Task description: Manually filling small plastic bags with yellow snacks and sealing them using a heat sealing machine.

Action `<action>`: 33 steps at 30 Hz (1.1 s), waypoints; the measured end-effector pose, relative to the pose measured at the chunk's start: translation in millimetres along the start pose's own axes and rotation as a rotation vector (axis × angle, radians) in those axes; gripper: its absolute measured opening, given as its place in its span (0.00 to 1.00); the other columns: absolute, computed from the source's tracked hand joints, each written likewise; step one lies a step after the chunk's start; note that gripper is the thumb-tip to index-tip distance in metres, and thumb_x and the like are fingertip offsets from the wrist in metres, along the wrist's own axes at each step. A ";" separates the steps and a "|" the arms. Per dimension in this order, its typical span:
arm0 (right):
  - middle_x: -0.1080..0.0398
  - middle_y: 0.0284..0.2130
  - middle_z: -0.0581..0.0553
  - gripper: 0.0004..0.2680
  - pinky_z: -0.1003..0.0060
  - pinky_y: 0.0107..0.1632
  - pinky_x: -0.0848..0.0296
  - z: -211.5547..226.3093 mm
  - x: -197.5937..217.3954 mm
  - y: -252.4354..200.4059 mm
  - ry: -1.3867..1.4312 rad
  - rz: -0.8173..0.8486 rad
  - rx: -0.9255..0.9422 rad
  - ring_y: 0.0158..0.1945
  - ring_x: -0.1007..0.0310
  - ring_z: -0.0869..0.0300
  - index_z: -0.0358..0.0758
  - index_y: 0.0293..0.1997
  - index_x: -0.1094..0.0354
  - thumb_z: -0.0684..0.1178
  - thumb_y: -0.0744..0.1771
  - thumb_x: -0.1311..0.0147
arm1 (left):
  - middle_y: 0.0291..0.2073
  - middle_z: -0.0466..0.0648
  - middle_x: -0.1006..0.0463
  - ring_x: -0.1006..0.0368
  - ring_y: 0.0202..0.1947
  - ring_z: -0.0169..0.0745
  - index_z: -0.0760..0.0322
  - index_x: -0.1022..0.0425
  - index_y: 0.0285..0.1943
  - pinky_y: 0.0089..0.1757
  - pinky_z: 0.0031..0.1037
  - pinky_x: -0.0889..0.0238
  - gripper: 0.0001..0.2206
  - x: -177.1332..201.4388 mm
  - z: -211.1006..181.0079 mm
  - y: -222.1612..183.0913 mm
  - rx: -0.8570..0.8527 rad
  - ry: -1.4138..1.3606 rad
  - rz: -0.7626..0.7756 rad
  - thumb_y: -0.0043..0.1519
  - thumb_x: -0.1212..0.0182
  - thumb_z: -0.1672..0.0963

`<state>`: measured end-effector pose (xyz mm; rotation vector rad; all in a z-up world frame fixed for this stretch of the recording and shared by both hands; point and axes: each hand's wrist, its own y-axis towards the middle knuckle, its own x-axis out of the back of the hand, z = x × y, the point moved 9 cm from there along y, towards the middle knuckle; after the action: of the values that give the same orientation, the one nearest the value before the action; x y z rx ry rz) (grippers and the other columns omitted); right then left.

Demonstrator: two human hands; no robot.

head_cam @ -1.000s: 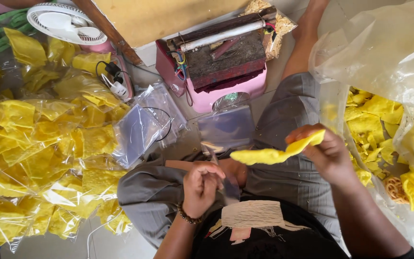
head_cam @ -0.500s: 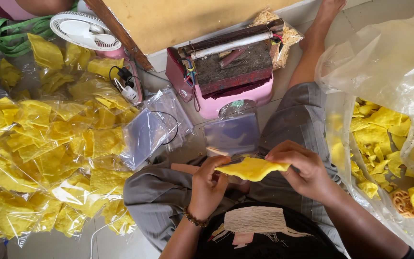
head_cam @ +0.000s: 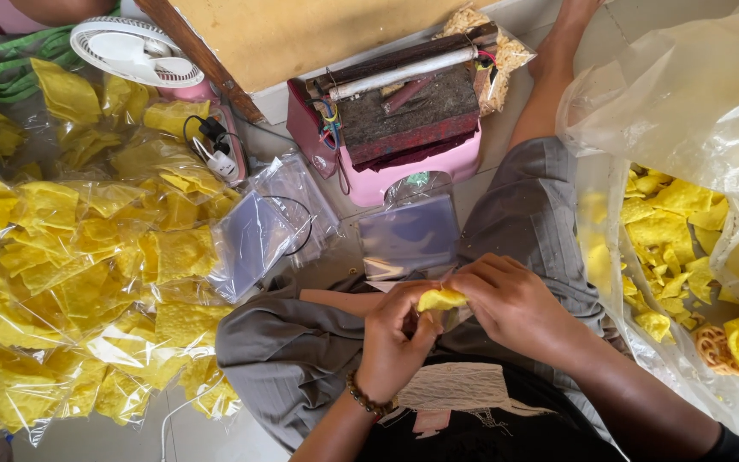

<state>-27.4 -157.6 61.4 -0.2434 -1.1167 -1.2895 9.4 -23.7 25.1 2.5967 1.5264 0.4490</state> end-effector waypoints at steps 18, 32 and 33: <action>0.31 0.26 0.50 0.03 0.66 0.33 0.35 -58.2 9.5 -38.0 0.445 -0.178 -0.393 0.27 0.31 0.60 0.40 0.38 0.32 0.42 0.70 0.47 | 0.76 0.64 0.49 0.46 0.76 0.69 0.53 0.53 0.79 0.66 0.71 0.51 0.40 -54.1 47.5 -25.7 -0.442 0.902 0.092 0.64 0.35 0.42; 0.33 0.58 0.35 0.13 0.53 0.53 0.25 -377.4 66.7 -346.8 -0.153 -0.606 -1.465 0.56 0.29 0.45 0.33 0.62 0.36 0.41 0.70 0.47 | 0.15 0.35 0.49 0.56 0.16 0.23 0.55 0.38 0.75 0.23 0.21 0.60 0.31 -41.4 122.8 -12.4 0.714 0.022 0.356 0.61 0.41 0.48; 0.33 0.58 0.35 0.13 0.53 0.53 0.25 -393.4 63.6 -352.0 -0.149 -0.603 -1.465 0.56 0.29 0.45 0.33 0.62 0.36 0.41 0.70 0.47 | 0.15 0.35 0.49 0.56 0.16 0.23 0.55 0.38 0.75 0.23 0.21 0.60 0.31 -42.7 123.2 -12.0 0.717 0.024 0.353 0.61 0.41 0.48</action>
<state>-128.9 -589.4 -231.6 -1.1421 -0.1211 -2.4895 16.8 -46.7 -103.6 3.4343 1.4219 -0.0803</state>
